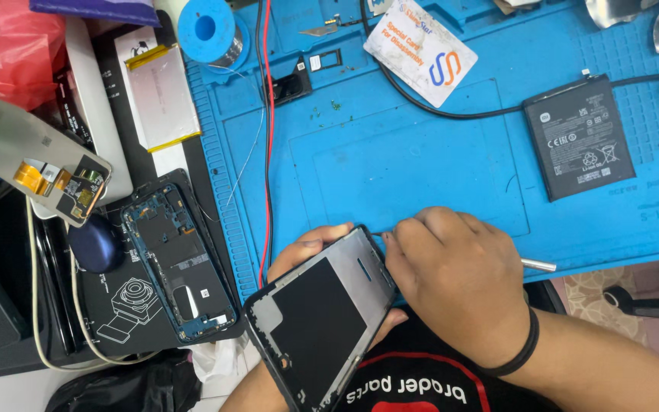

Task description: The person uses a metal prying tool to separate the screen assembly from the phone frame along the edges. They then use a brush to clean the interior of the frame and handle a new screen assembly, peeling protective film from its ribbon cable.

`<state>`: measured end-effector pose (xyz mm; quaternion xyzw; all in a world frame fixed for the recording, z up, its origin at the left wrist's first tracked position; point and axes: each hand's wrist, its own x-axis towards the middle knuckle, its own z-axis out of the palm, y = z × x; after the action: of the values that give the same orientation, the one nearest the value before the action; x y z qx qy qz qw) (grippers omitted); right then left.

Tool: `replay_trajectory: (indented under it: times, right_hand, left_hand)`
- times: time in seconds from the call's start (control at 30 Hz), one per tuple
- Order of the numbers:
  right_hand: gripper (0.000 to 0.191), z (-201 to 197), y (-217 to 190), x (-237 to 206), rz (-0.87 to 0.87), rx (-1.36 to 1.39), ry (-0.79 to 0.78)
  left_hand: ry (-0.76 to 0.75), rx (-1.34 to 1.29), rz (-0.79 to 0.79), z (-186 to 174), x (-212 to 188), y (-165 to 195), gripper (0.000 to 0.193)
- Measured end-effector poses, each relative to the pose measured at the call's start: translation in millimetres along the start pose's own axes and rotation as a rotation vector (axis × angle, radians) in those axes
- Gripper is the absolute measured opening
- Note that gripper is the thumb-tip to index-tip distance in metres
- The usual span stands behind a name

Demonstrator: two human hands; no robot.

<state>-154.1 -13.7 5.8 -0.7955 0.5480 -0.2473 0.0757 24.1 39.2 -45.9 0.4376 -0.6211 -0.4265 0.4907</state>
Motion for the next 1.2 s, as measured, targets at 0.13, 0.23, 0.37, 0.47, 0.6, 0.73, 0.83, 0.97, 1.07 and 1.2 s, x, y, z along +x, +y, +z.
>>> replay_trajectory:
  times: [0.13,0.23,0.37,0.47,0.6,0.73,0.83,0.97,1.07,1.2]
  right_hand:
    - [0.023,3,0,1,-0.002,-0.009,-0.003]
    - [0.022,3,-1,6,-0.021,-0.014,0.033]
    - [0.02,-6,-2,7,-0.089,-0.061,-0.032]
    - [0.016,-12,1,-2,-0.116,-0.058,-0.061]
    - [0.014,-7,3,-8,-0.088,-0.034,-0.03]
    - [0.014,-14,-1,-11,-0.123,-0.071,-0.072]
    - [0.015,-16,-4,-8,-0.101,-0.076,-0.047]
    - [0.02,-12,-5,-8,-0.074,-0.097,-0.067]
    - [0.015,-17,-1,-17,-0.142,-0.071,-0.066]
    - [0.017,-15,3,-20,-0.105,-0.026,-0.06]
  left_hand:
    - [0.006,0.013,0.011,1,0,-3,0.102]
    - [0.017,-0.017,0.025,3,0,-5,0.101]
    - [0.027,0.001,-0.004,3,2,-3,0.102]
    - [0.019,0.169,0.084,1,4,-2,0.102]
    - [0.067,-0.014,0.061,5,4,2,0.098]
    - [0.047,-0.014,0.012,3,0,8,0.095]
    - [0.046,-0.016,0.018,2,1,8,0.096]
    - [0.042,0.047,0.048,5,4,6,0.098]
    - [0.057,0.107,0.071,4,2,8,0.099]
    - [0.053,0.043,0.013,4,0,8,0.097]
